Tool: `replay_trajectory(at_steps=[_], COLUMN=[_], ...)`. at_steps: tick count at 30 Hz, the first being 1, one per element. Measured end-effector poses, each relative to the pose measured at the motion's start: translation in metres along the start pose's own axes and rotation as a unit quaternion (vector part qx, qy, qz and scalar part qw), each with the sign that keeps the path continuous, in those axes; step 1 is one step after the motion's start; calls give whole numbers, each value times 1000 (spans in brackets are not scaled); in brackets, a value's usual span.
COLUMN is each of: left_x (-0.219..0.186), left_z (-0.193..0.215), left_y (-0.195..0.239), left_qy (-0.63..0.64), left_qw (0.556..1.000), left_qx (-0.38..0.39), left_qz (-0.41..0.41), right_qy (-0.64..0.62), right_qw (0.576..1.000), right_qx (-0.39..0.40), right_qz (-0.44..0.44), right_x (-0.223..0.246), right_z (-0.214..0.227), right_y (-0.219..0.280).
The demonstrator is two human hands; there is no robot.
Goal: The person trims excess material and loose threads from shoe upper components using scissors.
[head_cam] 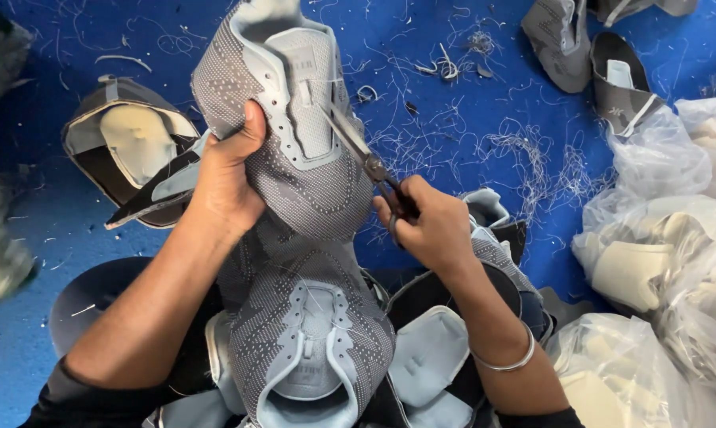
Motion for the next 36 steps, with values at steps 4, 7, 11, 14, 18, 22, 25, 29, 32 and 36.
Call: replay_trajectory(at_steps=[4, 7, 11, 14, 18, 22, 25, 29, 32, 36], left_x=[2, 6, 8, 10, 10, 9, 10, 8, 4, 5], left_z=[0, -2, -5, -5, -6, -5, -5, -9, -10, -2], left_y=[2, 2, 3, 4, 4, 3, 4, 6, 7, 1], left_qy=[-8, -15, -19, -21, -22, -20, -23, -43, -48, -38], left_qw=[1000, 1000, 1000, 999, 999, 999, 999, 998, 998, 997], left_qx=[-4, 15, 21, 17, 16, 26, 29, 35, 34, 41], left_qz=[7, 5, 9, 17, 23, 25, 22, 27, 30, 46], right_qy=[-1, 22, 51, 75, 127, 149, 172, 114, -43, -33], right_qw=[998, 999, 997, 995, 987, 982, 978, 985, 988, 990], right_qx=[6, -25, -48, -71, -91, -103, -110, -128, -104, -72], right_qz=[-56, -35, -15, 2, 27, 47, 52, 7, -105, -120], right_x=[-3, -5, -4, -5, 9, 18, 11, 3, -16, -23], right_z=[2, 5, 8, 8, 14, 17, 12, 11, 11, 13], right_y=[-1, 0, 0, 3, 2, 2, 6, 8, 3, -3])
Point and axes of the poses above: each hand's wrist, its own y-axis away from the middle knuckle, its own z-axis out of the back of the hand, x = y × z, the point moved 6 cm from there along -y, towards the middle knuckle, and after that the axes turned 3 degrees about -x, right-handed, at the moved point
